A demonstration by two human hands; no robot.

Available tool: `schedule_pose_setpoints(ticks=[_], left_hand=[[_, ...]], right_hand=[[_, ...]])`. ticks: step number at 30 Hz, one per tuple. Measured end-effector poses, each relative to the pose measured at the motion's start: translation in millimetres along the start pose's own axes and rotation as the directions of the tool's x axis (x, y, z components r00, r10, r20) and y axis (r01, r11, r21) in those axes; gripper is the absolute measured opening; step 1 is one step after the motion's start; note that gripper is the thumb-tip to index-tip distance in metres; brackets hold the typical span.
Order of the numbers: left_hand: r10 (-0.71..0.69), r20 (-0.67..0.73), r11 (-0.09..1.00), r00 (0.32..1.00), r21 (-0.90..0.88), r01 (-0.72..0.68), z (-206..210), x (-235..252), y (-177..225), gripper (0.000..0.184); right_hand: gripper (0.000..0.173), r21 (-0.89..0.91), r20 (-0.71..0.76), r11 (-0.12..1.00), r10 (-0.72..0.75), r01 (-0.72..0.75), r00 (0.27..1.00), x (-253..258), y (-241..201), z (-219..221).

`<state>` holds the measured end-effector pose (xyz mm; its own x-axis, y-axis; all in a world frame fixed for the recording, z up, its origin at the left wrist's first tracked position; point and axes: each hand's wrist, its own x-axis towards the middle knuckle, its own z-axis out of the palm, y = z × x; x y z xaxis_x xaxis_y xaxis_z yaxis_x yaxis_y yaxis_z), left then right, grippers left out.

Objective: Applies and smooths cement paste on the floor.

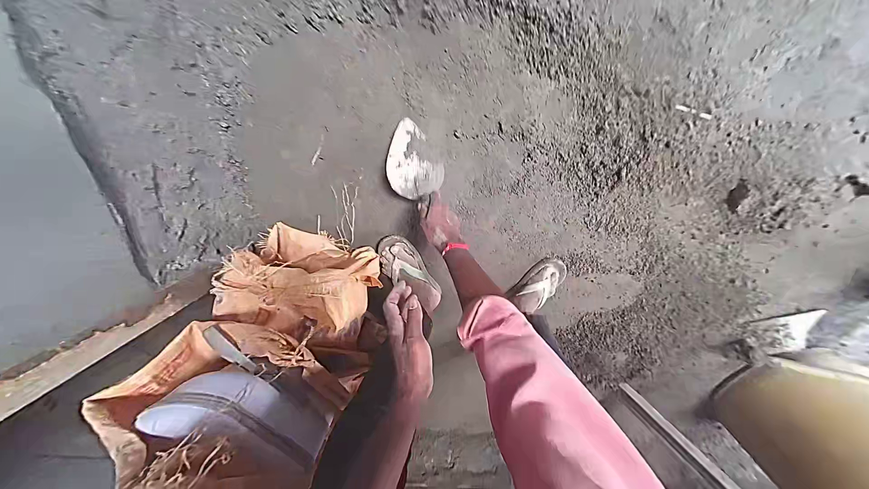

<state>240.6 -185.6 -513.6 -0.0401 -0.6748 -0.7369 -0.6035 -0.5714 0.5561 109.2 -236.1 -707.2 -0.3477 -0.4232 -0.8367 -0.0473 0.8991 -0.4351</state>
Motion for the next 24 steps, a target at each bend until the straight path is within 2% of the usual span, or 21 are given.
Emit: schedule_pose_setpoints(ticks=[3, 6, 8, 10, 11, 13, 14, 15, 16, 17, 18, 20, 21, 22, 24], left_hand=[[-0.049, -0.019, 0.999, 0.999, 0.007, 0.049, 5.3, 0.6, -9.3, 0.05], [-0.021, 0.002, 0.999, 1.0, 0.039, 0.021, 15.2, -12.0, -19.4, 0.051], [0.061, 0.041, 0.995, 0.997, 0.075, -0.064, 22.9, -13.8, -24.0, 0.053], [0.096, 0.068, 0.978, 0.993, 0.177, -0.107, 22.9, -15.8, -37.5, 0.052], [0.112, 0.085, 0.958, 0.99, 0.257, -0.13, 20.1, -17.8, -46.3, 0.052], [0.173, 0.131, 0.893, 0.976, 0.398, -0.212, 14.8, -15.6, -60.7, 0.054], [0.206, 0.163, 0.859, 0.965, 0.441, -0.258, 13.1, -14.5, -63.9, 0.055], [0.239, 0.204, 0.824, 0.949, 0.474, -0.31, 8.5, -15.1, -64.7, 0.055], [0.266, 0.254, 0.792, 0.93, 0.493, -0.361, 5.5, -16.2, -63.6, 0.055], [0.269, 0.302, 0.773, 0.914, 0.498, -0.392, 5.0, -20.0, -60.4, 0.056], [0.26, 0.343, 0.756, 0.903, 0.51, -0.411, 6.2, -25.6, -55.2, 0.056], [0.269, 0.391, 0.702, 0.88, 0.546, -0.457, 23.1, -23.4, -32.4, 0.057], [0.281, 0.41, 0.666, 0.867, 0.567, -0.484, 31.4, -24.1, -19.4, 0.057], [0.297, 0.442, 0.62, 0.846, 0.585, -0.524, 40.3, -26.4, -6.0, 0.058], [0.319, 0.545, 0.501, 0.776, 0.598, -0.626, 69.0, -34.9, 20.5, 0.059]], right_hand=[[0.055, 0.186, -0.22, 0.981, 0.098, -0.057, 0.971, 36.6, 42.7, -58.8], [0.055, 0.413, -0.333, 0.906, 0.248, -0.096, 0.91, 35.4, 132.7, -129.8], [0.049, 0.674, -0.331, 0.734, 0.404, -0.086, 0.853, 29.9, 179.6, -171.5], [0.036, 0.84, -0.255, 0.537, 0.517, -0.077, 0.817, 5.8, 199.5, -197.7], [0.037, 0.845, -0.237, 0.529, 0.498, -0.076, 0.834, -15.0, 203.8, -201.2], [0.047, 0.758, -0.268, 0.651, 0.341, -0.02, 0.901, -54.8, 204.9, -189.6], [0.052, 0.73, -0.276, 0.683, 0.253, 0.031, 0.927, -68.5, 206.3, -173.8], [0.052, 0.747, -0.269, 0.662, 0.214, 0.063, 0.939, -74.4, 208.4, -150.9], [0.049, 0.804, -0.208, 0.594, 0.228, 0.033, 0.951, -74.5, 211.5, -128.4], [0.046, 0.89, -0.102, 0.454, 0.261, -0.029, 0.96, -73.0, 216.2, -109.0], [0.044, 0.959, 0.012, 0.267, 0.28, -0.09, 0.96, -73.6, 220.4, -96.6], [0.04, 0.995, 0.091, 0.014, 0.255, -0.097, 0.963, -70.8, 217.7, -97.4], [0.039, 0.995, 0.094, -0.042, 0.237, -0.086, 0.967, -73.4, 215.0, -97.8], [0.039, 0.993, 0.117, -0.048, 0.235, -0.108, 0.965, -78.1, 214.5, -97.4], [0.04, 0.969, 0.235, 0.009, 0.264, -0.246, 0.936, -99.8, 222.9, -99.8]])
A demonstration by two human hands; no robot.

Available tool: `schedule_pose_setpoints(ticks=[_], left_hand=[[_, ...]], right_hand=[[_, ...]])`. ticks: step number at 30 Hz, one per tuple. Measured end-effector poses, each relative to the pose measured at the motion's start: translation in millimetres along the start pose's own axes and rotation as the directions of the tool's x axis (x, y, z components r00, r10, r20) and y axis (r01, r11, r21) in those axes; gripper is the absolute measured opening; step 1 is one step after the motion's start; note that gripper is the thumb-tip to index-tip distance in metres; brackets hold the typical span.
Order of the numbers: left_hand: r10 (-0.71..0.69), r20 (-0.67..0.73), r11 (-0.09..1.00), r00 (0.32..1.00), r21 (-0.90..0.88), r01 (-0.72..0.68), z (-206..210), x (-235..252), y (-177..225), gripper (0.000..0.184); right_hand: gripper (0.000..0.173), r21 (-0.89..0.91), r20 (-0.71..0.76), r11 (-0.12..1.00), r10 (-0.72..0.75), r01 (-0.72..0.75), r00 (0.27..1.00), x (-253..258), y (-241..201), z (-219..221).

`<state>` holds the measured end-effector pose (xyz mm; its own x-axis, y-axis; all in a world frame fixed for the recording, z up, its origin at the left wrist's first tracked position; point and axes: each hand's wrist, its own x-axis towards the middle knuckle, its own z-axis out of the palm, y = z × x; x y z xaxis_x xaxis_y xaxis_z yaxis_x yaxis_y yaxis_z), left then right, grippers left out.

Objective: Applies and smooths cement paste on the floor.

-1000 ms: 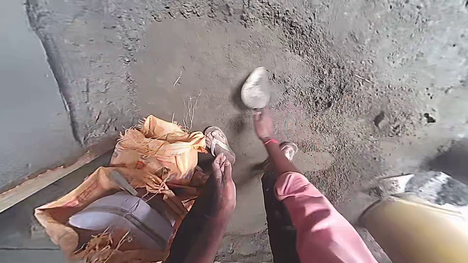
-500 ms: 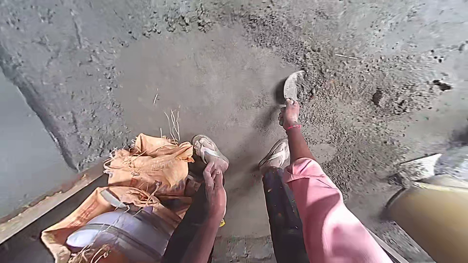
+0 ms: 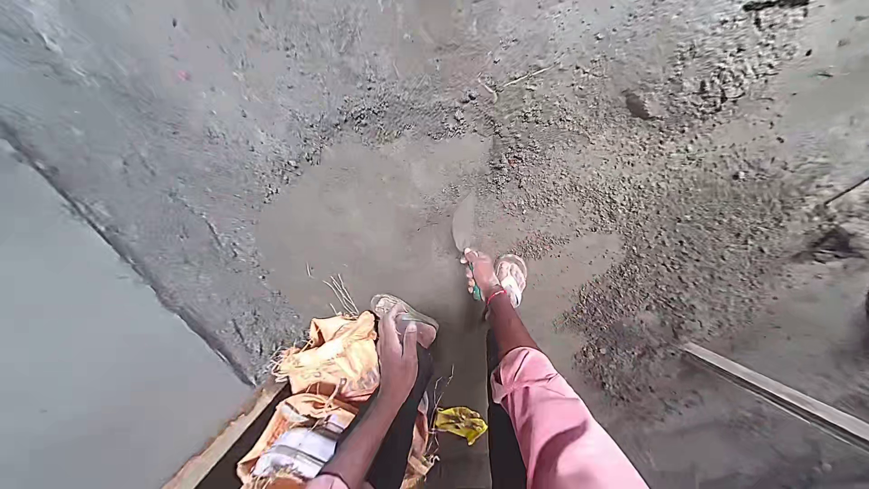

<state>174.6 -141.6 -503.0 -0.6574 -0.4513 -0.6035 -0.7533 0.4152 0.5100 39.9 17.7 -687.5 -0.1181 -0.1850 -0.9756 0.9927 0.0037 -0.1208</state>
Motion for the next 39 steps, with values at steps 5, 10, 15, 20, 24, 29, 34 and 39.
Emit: schedule_pose_setpoints(ticks=[5, 10, 15, 20, 24, 29, 34, 39], left_hand=[[0.263, 0.135, 0.949, 0.955, 0.14, -0.282, 15.6, 83.7, 112.5, 0.053], [0.399, 0.284, 0.828, 0.872, 0.297, -0.476, 85.9, 189.4, 197.7, 0.03], [0.414, 0.507, 0.55, 0.756, 0.523, -0.652, 182.4, 297.4, 220.6, 0.026], [0.346, 0.704, 0.211, 0.62, 0.585, -0.783, 240.7, 338.5, 200.6, 0.031], [0.345, 0.721, 0.062, 0.601, 0.621, -0.781, 255.0, 347.0, 181.6, 0.03], [0.377, 0.724, 0.101, 0.578, 0.588, -0.802, 246.1, 351.3, 192.6, 0.027], [0.457, 0.715, 0.318, 0.529, 0.424, -0.848, 207.5, 333.3, 215.4, 0.025], [0.515, 0.659, 0.645, 0.548, 0.123, -0.754, 152.1, 334.2, 247.3, 0.017]], right_hand=[[0.04, 0.01, -0.09, 1.0, 0.006, -0.005, 0.996, -90.3, -3.9, 9.1], [0.031, 0.355, -0.035, 0.935, 0.021, -0.007, 0.999, -205.9, -11.1, 24.0], [0.023, 0.669, -0.105, 0.743, 0.051, 0.032, 0.993, -204.9, -20.4, 24.1], [0.023, 0.857, -0.132, 0.508, 0.066, 0.08, 0.989, -193.7, -14.4, 46.9], [0.022, 0.865, -0.078, 0.5, 0.077, 0.029, 0.994, -193.6, -13.2, 64.8], [0.023, 0.828, -0.079, 0.56, 0.083, 0.019, 0.993, -184.6, -11.0, 67.1], [0.023, 0.828, -0.095, 0.559, 0.07, 0.04, 0.993, -179.1, -13.3, 63.0], [0.021, 0.844, -0.072, 0.535, 0.068, 0.024, 0.995, -175.6, -18.2, 64.1]])
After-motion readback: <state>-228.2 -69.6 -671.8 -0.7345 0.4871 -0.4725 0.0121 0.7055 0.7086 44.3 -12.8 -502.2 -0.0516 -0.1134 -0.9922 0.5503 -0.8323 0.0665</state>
